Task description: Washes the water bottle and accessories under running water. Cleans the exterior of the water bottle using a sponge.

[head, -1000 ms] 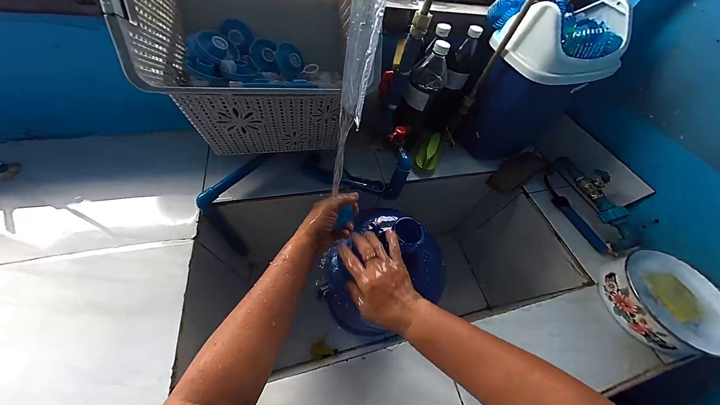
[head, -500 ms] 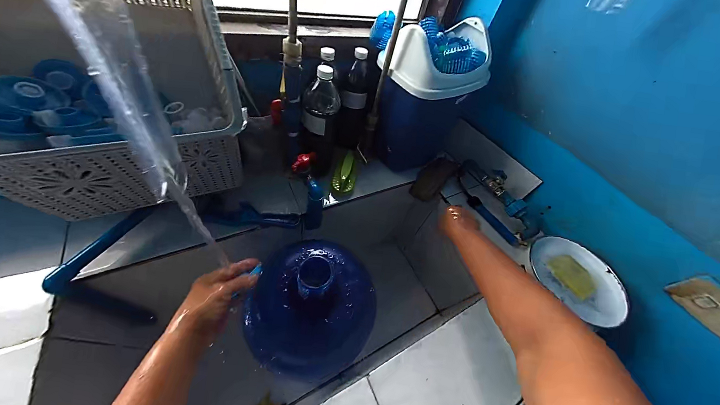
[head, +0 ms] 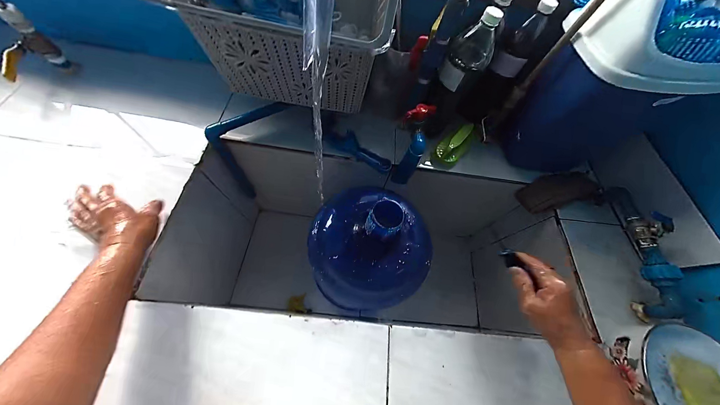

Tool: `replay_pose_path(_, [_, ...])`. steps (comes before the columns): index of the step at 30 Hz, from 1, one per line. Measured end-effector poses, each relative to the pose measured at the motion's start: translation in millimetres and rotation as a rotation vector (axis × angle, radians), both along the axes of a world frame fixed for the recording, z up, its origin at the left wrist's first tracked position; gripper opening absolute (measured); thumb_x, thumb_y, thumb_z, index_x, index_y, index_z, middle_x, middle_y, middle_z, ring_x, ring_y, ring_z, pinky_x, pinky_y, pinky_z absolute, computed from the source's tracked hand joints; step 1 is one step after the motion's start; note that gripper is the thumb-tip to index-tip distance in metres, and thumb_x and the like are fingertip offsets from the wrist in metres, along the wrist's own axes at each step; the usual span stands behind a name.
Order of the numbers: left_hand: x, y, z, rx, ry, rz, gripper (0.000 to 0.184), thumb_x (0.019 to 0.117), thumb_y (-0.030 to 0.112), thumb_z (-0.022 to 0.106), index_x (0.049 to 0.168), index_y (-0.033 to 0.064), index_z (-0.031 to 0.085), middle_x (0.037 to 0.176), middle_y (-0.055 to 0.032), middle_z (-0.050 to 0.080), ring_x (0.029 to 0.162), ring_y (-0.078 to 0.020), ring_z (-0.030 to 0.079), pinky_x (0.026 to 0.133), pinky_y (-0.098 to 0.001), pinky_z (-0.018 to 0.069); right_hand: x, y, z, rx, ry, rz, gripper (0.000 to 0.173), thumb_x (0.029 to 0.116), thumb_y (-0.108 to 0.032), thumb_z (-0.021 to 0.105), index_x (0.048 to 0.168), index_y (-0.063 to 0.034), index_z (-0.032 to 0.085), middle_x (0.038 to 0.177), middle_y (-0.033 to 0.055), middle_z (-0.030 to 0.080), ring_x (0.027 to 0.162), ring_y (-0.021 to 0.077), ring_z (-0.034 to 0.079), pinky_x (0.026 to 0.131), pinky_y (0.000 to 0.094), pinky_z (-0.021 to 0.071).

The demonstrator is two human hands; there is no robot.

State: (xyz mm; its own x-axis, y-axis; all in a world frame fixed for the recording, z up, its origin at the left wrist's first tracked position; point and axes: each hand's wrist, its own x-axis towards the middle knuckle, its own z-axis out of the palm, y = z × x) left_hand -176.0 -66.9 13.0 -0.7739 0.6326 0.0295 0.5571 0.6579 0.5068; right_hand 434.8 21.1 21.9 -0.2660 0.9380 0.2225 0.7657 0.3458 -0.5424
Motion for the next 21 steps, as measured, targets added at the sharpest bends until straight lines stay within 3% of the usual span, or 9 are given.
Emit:
replay_pose_path(1, [24.0, 5.2, 5.2, 0.049, 0.025, -0.068, 0.073, 0.0954, 0.023, 0.068, 0.149, -0.0142, 0.035, 0.160, -0.0424, 0.013, 0.151, -0.0590, 0.007, 0.119, -0.0726, 0.0055, -16.1, -9.9, 5.3, 0.092, -0.034, 0.121, 0.039, 0.1018, -0.018, 0.050, 0.124, 0.0084, 0.068, 0.111, 0.0287, 0.072, 0.101, 0.0422, 0.072, 0.091, 0.0564, 0.0558])
replay_pose_path(2, [53.3, 13.7, 11.5, 0.100, 0.022, -0.173, 0.071, 0.0972, 0.024, 0.066, 0.148, -0.0144, 0.037, 0.160, -0.0422, 0.017, 0.150, -0.0589, 0.010, 0.119, -0.0724, 0.0074, -32.0, -16.2, 11.8, 0.174, -0.074, 0.206, 0.039, 0.1013, -0.022, 0.051, 0.122, 0.0045, 0.071, 0.103, 0.0250, 0.073, 0.091, 0.0397, 0.072, 0.080, 0.0560, 0.0580])
replay_pose_path(4, [120.1, 35.1, 24.2, 0.163, -0.085, -0.435, 0.053, 0.1015, 0.025, 0.061, 0.139, -0.0117, 0.052, 0.151, -0.0375, 0.039, 0.144, -0.0544, 0.032, 0.117, -0.0713, 0.0202, -59.1, -19.8, 27.7, 0.277, -0.127, 0.310, 0.036, 0.0992, -0.022, 0.055, 0.119, 0.0011, 0.073, 0.092, 0.0218, 0.071, 0.076, 0.0369, 0.071, 0.063, 0.0534, 0.0574])
replay_pose_path(6, [184.0, 55.3, 38.0, 0.148, -0.332, -0.644, 0.041, 0.1076, 0.025, 0.050, 0.134, -0.0040, 0.061, 0.147, -0.0250, 0.053, 0.140, -0.0384, 0.047, 0.117, -0.0573, 0.0331, -79.6, -18.3, 42.0, 0.321, -0.183, 0.365, 0.034, 0.0975, -0.019, 0.057, 0.119, 0.0011, 0.073, 0.091, 0.0222, 0.071, 0.073, 0.0378, 0.071, 0.059, 0.0534, 0.0570])
replay_pose_path(9, [241.9, 78.1, 39.2, 0.235, -0.674, -0.835, 0.042, 0.1110, 0.021, 0.040, 0.139, -0.0046, 0.057, 0.145, -0.0215, 0.056, 0.139, -0.0287, 0.051, 0.118, -0.0454, 0.0348, -98.4, -18.5, 49.4, 0.387, -0.290, 0.386, 0.032, 0.0952, -0.018, 0.057, 0.115, 0.0021, 0.074, 0.084, 0.0212, 0.069, 0.066, 0.0369, 0.069, 0.052, 0.0508, 0.0543])
replay_pose_path(15, [258.7, 92.7, 15.1, 0.313, -0.872, -0.894, 0.041, 0.1117, 0.020, 0.039, 0.137, -0.0052, 0.058, 0.137, -0.0221, 0.061, 0.130, -0.0252, 0.057, 0.113, -0.0420, 0.0399, -102.0, -33.4, 54.7, 0.241, -0.395, 0.303, 0.030, 0.0987, -0.014, 0.059, 0.119, 0.0042, 0.071, 0.092, 0.0254, 0.070, 0.075, 0.0432, 0.071, 0.059, 0.0578, 0.0553])
replay_pose_path(17, [256.1, 89.8, 13.6, 0.306, -0.897, -0.911, 0.041, 0.1119, 0.021, 0.038, 0.139, -0.0048, 0.057, 0.138, -0.0217, 0.060, 0.129, -0.0240, 0.057, 0.111, -0.0409, 0.0409, -102.5, -36.1, 54.4, 0.293, -0.387, 0.318, 0.031, 0.0966, -0.015, 0.059, 0.117, 0.0043, 0.072, 0.089, 0.0245, 0.070, 0.071, 0.0416, 0.071, 0.055, 0.0554, 0.0547])
replay_pose_path(21, [252.2, 89.6, 3.1, 0.333, -0.930, -0.961, 0.045, 0.1128, 0.023, 0.034, 0.145, -0.0027, 0.051, 0.148, -0.0197, 0.054, 0.138, -0.0224, 0.050, 0.117, -0.0396, 0.0354, -108.1, -38.3, 56.0, 0.345, -0.415, 0.295, 0.031, 0.0958, -0.016, 0.058, 0.115, 0.0045, 0.073, 0.086, 0.0236, 0.069, 0.067, 0.0403, 0.070, 0.052, 0.0531, 0.0538])
